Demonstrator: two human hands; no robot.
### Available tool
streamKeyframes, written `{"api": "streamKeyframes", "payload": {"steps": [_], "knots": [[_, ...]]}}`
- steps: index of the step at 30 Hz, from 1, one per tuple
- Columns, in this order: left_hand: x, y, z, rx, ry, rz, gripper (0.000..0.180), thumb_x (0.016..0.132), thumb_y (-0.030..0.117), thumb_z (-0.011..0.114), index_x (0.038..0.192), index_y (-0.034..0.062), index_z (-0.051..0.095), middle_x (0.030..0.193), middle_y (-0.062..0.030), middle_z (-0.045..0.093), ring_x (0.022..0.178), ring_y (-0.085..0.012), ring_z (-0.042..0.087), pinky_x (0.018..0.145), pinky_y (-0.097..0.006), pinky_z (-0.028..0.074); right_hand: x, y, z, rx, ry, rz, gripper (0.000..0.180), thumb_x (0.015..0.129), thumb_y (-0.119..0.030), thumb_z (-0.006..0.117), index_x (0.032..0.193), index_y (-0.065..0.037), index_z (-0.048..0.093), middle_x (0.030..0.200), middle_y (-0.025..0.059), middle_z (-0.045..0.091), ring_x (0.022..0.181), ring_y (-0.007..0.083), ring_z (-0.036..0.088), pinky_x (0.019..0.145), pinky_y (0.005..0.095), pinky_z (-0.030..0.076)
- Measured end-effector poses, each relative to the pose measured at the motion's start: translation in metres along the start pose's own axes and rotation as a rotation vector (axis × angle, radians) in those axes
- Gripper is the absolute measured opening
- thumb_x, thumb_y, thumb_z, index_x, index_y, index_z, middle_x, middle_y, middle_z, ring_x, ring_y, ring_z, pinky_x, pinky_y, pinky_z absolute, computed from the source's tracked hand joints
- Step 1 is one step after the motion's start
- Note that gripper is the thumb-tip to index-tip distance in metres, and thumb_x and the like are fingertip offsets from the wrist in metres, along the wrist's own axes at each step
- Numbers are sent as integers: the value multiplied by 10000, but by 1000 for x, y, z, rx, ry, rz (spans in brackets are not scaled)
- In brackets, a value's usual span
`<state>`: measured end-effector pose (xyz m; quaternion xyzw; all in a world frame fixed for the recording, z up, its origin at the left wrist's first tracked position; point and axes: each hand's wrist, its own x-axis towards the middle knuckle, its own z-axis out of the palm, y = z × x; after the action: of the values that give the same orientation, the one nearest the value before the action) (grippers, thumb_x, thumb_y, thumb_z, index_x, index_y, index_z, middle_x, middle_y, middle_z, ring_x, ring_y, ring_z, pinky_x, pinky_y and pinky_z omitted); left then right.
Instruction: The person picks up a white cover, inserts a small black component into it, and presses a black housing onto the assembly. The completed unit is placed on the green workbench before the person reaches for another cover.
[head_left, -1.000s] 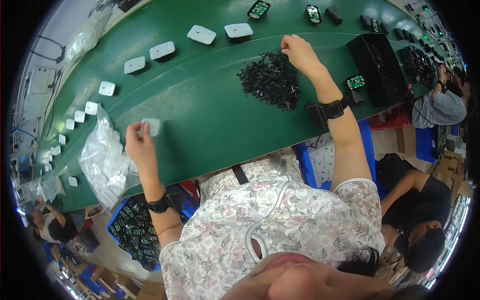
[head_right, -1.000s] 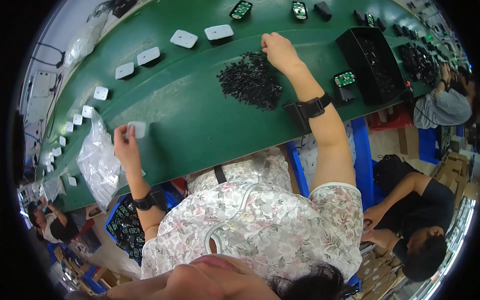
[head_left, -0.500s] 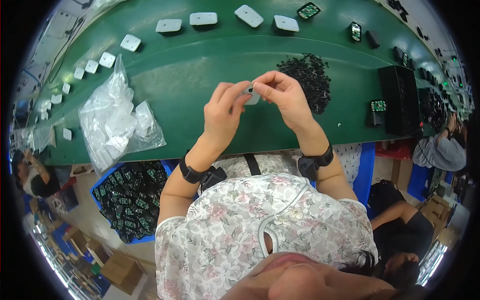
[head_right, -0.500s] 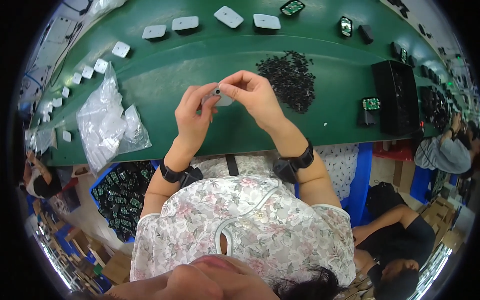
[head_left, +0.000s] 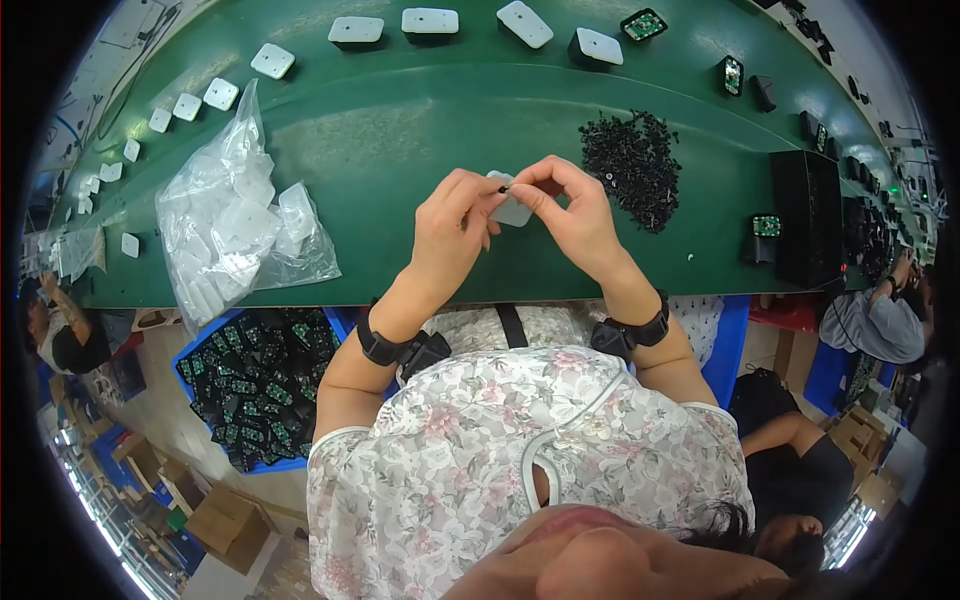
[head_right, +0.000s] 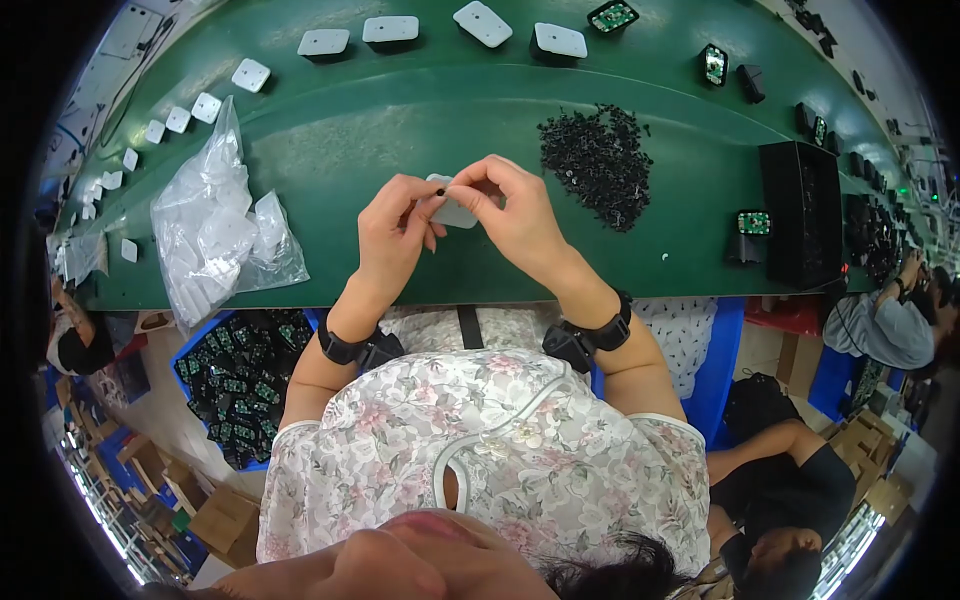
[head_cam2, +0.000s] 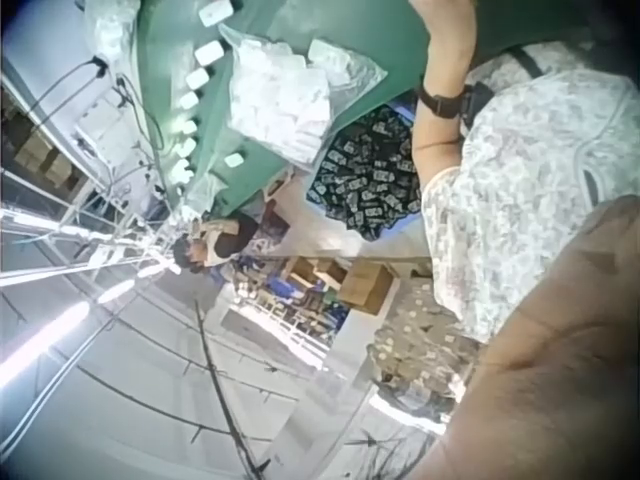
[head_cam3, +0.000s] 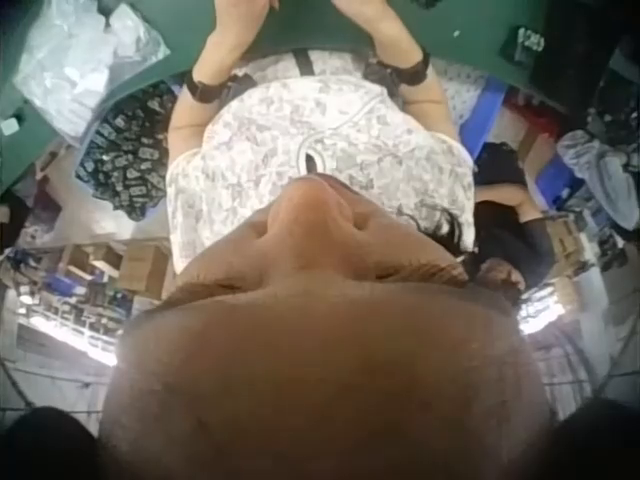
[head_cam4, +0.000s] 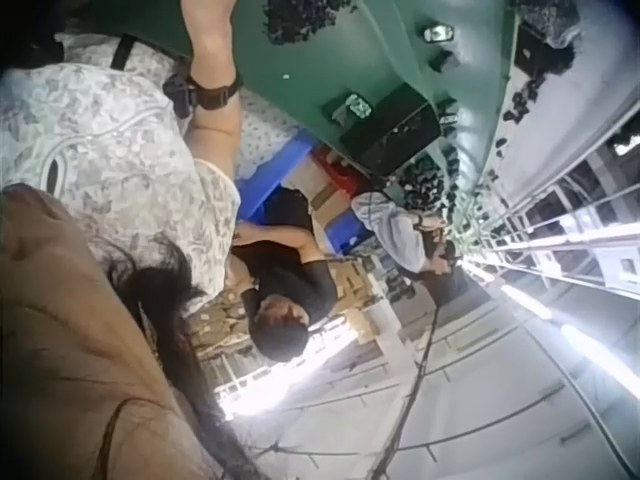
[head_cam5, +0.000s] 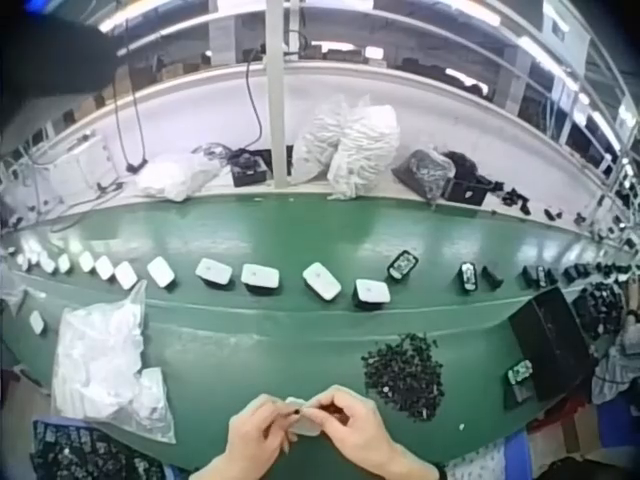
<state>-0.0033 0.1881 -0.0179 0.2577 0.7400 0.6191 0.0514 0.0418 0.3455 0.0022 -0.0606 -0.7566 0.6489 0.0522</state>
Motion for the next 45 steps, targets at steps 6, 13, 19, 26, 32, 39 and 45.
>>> {"api": "streamKeyframes", "payload": {"steps": [6, 13, 19, 26, 32, 39, 45], "knots": [[-1, 0, 4, -498, 100, -289, 129, 867, -40, 536, 993, -51, 562, 849, -89, 589, 689, -155, 639, 589, -240, 542, -2, -10, 0, -243, 28, -120, 88, 798, -66, 663, 821, 3, 612, 759, 11, 562, 626, 76, 489, 558, 215, 388], [-6, -8, -2, -585, -25, -418, 127, 885, -14, 534, 995, -74, 554, 963, -101, 583, 836, -196, 651, 755, -271, 543, -3, -3, 8, -344, 69, -105, 73, 787, -53, 669, 793, -13, 609, 738, 5, 556, 605, 64, 470, 533, 218, 383], [-8, -6, 4, -472, 26, -191, 88, 887, -3, 542, 927, -76, 570, 948, -87, 528, 798, -181, 642, 735, -255, 531, -2, 21, 10, 76, 20, 106, 149, 774, -68, 694, 839, -18, 569, 724, 3, 556, 605, 64, 476, 529, 215, 382], [-10, -7, 2, -505, 43, -229, 99, 893, 32, 550, 898, -64, 573, 944, -87, 520, 736, -164, 631, 659, -234, 514, -6, 6, 4, -305, 171, -125, 219, 743, -99, 726, 869, -33, 560, 820, 6, 535, 696, 83, 474, 606, 219, 394], [-7, -7, 2, -466, -41, -249, 97, 891, 24, 549, 898, -70, 571, 937, -84, 522, 727, -158, 626, 669, -239, 510, -2, 6, -2, -336, 35, -128, 224, 732, -108, 714, 879, -35, 562, 811, 12, 534, 701, 107, 463, 611, 235, 393], [2, 7, -4, -499, -93, -393, 154, 927, 46, 484, 1010, -64, 552, 949, -104, 573, 741, -147, 620, 699, -256, 510, 17, 8, -16, -135, -76, 190, 229, 746, -147, 737, 838, -52, 550, 770, -9, 560, 650, 63, 478, 565, 213, 392], [18, -34, -25, -324, 64, -402, 175, 937, 80, 474, 1073, -25, 508, 771, -56, 607, 581, -87, 546, 509, -191, 425, 79, 6, -69, -311, 50, -262, 219, 792, -160, 689, 951, -60, 575, 821, -5, 558, 752, 88, 513, 638, 241, 420]]}}
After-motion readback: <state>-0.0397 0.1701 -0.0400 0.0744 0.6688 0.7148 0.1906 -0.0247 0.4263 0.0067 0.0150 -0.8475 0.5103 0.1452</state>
